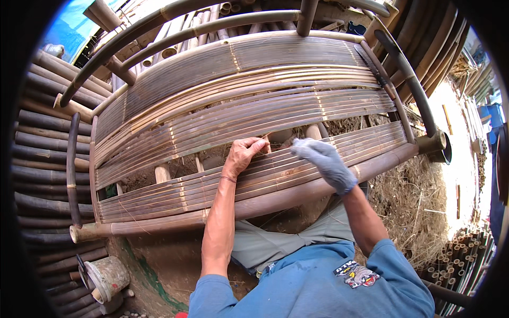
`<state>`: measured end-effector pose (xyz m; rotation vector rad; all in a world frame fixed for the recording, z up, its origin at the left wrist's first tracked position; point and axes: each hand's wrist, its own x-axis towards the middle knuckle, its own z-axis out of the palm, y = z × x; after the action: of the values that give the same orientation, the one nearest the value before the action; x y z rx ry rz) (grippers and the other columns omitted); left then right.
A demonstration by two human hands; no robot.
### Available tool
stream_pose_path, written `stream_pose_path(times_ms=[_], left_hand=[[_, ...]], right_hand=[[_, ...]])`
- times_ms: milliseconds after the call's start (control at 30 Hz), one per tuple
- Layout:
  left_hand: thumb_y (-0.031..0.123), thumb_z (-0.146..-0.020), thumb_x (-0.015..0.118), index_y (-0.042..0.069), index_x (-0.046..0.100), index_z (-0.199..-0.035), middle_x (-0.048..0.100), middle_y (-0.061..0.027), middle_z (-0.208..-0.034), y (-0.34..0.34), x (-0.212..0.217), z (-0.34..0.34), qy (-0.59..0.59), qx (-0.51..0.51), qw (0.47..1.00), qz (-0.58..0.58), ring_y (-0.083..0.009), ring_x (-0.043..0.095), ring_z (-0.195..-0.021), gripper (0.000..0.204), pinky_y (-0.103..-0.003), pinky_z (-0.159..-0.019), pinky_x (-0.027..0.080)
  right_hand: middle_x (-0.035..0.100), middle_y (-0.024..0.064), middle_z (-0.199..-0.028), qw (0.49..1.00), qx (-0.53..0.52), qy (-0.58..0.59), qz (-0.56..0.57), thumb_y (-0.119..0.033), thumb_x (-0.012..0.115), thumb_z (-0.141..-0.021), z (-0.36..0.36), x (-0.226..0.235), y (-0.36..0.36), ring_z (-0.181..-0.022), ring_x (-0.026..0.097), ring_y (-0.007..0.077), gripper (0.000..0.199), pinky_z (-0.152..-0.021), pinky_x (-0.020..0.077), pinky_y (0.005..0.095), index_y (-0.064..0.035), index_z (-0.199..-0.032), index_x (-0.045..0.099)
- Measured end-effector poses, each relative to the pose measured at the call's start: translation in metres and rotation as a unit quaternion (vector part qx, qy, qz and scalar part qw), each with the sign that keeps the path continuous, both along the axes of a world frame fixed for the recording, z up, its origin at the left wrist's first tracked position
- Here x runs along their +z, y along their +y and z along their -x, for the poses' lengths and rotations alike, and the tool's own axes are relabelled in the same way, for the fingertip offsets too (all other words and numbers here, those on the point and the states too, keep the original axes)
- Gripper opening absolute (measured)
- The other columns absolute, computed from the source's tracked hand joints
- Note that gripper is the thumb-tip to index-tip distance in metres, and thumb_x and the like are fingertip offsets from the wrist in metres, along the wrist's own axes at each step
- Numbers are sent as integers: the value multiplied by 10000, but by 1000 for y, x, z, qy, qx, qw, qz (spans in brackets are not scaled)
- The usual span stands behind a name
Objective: The person sits on the ground and weaves thin bamboo strips into a bamboo frame using a thin cord. They pull the cord through the strips, tie knots, and adjust the woven sections by hand.
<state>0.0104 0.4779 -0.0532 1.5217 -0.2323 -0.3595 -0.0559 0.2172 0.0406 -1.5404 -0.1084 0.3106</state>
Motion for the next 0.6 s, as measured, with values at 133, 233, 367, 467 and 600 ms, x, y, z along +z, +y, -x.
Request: stream_pose_path(times_ms=[133, 233, 367, 467, 600], left_hand=[[241, -946, 646, -5, 755, -946, 748, -77, -897, -2, -4, -1, -8, 21, 997, -76, -122, 673, -838, 268, -283, -769, 529], [247, -887, 661, -19, 739, -947, 728, -100, -833, -4, -8, -4, -25, 36, 987, -152, -137, 663, -771, 284, -305, -709, 524], [192, -852, 641, 1, 703, -868, 679, -128, -834, -5, -6, -7, -126, 40, 969, -210, -250, 658, -746, 202, -346, -733, 524], [169, -856, 632, 28, 685, -816, 641, -135, -795, -5, -3, 4, -342, 42, 907, -243, -310, 638, -762, 156, -380, -786, 512], [338, -950, 595, 52, 662, -788, 647, -147, -866, -10, -5, 26, -262, 31, 842, -471, -320, 628, -854, 335, -439, -908, 460]], right_hand=[[573, 21, -673, 871, -99, -369, 309, -110, 565, -932, 106, 72, -120, -606, 520, 167, 153, -636, 475, 340, -85, -809, 477], [416, -23, -620, 973, -157, -150, -83, -285, 470, -1055, 194, 126, -215, -469, 375, 98, 224, -451, 405, 253, -115, -909, 485], [515, -4, -625, 879, -359, 61, 308, -177, 611, -968, 266, 162, -278, -500, 492, 75, 208, -500, 507, 247, -92, -785, 559], [486, -29, -650, 861, -293, 125, 395, -155, 594, -975, 272, 168, -282, -512, 458, 57, 214, -724, 560, 320, -94, -774, 549], [399, -32, -693, 929, -286, -214, -97, -124, 502, -1029, 255, 175, -254, -579, 455, 67, 166, -688, 516, 253, -59, -877, 504]])
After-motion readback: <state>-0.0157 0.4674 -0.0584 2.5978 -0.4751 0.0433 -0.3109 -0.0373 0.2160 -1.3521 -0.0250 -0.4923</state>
